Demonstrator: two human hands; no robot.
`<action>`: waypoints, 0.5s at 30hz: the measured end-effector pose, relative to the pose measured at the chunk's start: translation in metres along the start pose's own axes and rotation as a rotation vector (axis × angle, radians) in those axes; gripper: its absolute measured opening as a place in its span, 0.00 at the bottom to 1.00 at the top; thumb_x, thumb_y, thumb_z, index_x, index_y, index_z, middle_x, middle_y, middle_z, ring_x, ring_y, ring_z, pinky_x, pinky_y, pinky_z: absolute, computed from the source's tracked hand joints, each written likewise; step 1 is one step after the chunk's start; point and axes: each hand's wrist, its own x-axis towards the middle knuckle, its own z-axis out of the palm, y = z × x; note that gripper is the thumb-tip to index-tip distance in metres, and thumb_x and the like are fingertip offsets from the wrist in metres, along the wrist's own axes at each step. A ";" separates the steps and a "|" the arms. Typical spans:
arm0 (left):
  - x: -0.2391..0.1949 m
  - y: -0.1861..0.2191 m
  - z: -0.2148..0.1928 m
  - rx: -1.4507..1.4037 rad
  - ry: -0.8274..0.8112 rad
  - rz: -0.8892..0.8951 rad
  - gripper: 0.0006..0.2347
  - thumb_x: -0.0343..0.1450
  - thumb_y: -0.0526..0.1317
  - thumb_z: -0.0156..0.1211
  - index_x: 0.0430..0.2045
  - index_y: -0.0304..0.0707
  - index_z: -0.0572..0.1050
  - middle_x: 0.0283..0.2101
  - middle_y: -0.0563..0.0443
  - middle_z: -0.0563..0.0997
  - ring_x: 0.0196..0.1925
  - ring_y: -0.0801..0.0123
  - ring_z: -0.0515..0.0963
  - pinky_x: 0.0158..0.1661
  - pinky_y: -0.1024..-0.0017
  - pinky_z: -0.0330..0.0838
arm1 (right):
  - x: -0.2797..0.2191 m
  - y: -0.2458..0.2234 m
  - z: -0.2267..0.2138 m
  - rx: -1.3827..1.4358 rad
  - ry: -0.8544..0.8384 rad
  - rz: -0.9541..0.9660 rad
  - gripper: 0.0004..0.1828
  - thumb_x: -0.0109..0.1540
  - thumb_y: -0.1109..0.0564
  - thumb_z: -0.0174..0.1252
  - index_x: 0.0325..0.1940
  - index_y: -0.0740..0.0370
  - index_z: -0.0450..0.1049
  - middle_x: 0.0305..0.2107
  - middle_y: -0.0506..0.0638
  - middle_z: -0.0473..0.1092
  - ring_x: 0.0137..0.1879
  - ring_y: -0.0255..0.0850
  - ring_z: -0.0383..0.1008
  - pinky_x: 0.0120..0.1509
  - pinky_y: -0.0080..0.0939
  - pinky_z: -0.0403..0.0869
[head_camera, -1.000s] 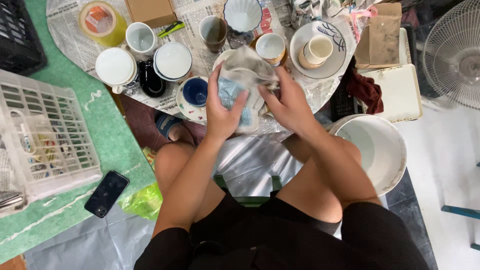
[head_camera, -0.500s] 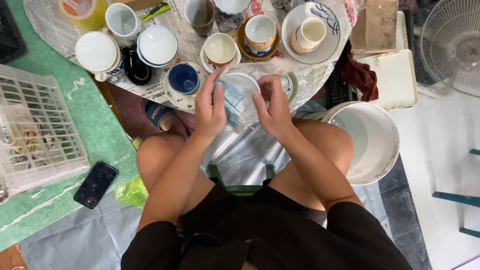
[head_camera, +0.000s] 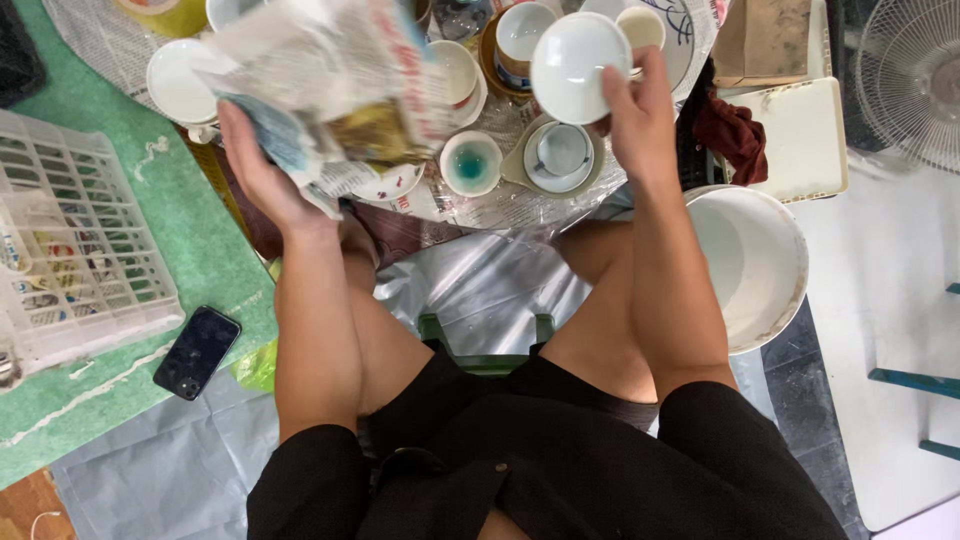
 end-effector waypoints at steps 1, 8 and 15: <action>-0.001 0.001 -0.001 0.015 0.015 -0.001 0.23 0.79 0.44 0.55 0.67 0.27 0.64 0.65 0.42 0.72 0.66 0.56 0.74 0.67 0.59 0.67 | 0.005 0.007 0.007 -0.029 -0.046 0.015 0.09 0.73 0.56 0.53 0.53 0.60 0.62 0.30 0.50 0.74 0.29 0.31 0.73 0.30 0.32 0.71; -0.012 0.001 -0.009 0.017 0.004 0.004 0.24 0.81 0.43 0.54 0.70 0.26 0.61 0.68 0.42 0.71 0.69 0.60 0.72 0.69 0.62 0.65 | 0.010 0.035 0.066 -0.217 -0.221 -0.187 0.11 0.75 0.61 0.58 0.59 0.65 0.66 0.47 0.58 0.76 0.45 0.37 0.80 0.38 0.37 0.82; -0.014 0.010 -0.008 -0.022 -0.042 0.002 0.22 0.81 0.43 0.52 0.67 0.28 0.63 0.62 0.42 0.73 0.62 0.59 0.75 0.62 0.61 0.69 | 0.042 0.022 0.118 0.059 -0.138 -0.143 0.19 0.66 0.64 0.59 0.57 0.63 0.58 0.41 0.50 0.72 0.42 0.36 0.81 0.37 0.35 0.85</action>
